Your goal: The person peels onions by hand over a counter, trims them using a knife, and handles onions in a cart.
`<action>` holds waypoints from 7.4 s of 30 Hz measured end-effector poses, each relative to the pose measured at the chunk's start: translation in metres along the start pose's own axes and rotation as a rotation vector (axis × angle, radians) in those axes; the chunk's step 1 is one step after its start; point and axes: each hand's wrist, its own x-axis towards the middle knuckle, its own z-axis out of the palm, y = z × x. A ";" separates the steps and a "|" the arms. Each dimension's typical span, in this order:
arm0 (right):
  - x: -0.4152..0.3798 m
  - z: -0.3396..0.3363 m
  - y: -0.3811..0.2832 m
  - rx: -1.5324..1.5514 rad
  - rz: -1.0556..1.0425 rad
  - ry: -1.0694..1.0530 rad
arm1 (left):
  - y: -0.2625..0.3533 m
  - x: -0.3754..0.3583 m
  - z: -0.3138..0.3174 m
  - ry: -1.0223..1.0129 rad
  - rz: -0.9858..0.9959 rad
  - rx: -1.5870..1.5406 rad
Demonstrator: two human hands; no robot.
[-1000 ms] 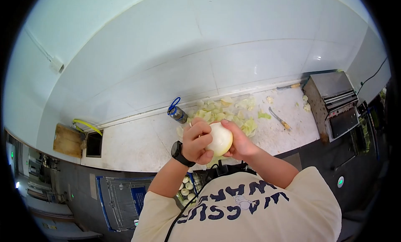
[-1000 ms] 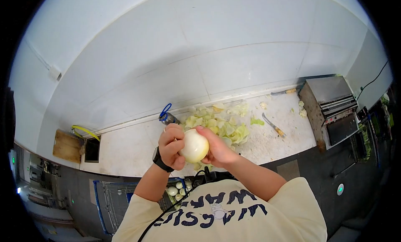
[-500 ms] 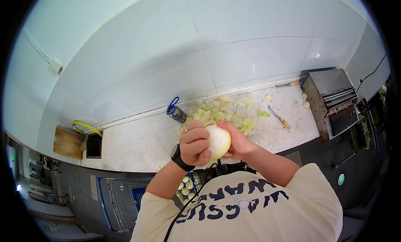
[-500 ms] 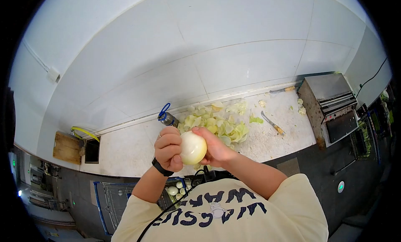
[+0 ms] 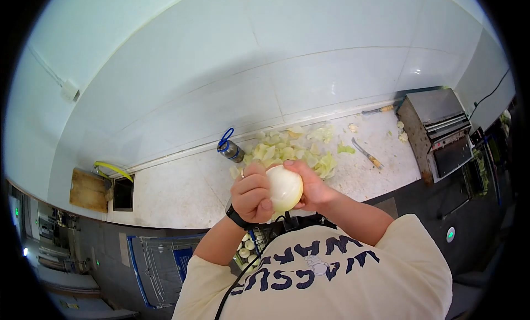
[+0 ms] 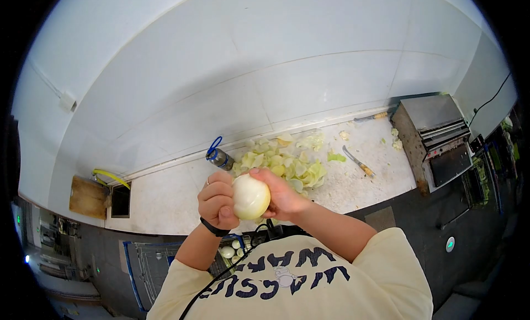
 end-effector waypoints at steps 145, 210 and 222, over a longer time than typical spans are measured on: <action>0.015 -0.005 0.023 0.157 -0.141 0.012 | -0.023 -0.004 -0.014 0.092 0.174 0.333; 0.001 0.016 -0.002 -0.119 -0.195 -0.068 | -0.002 0.012 -0.008 -0.026 0.271 0.061; 0.001 -0.003 0.004 -0.120 -0.322 -0.299 | -0.066 0.004 -0.040 0.495 -0.342 -0.003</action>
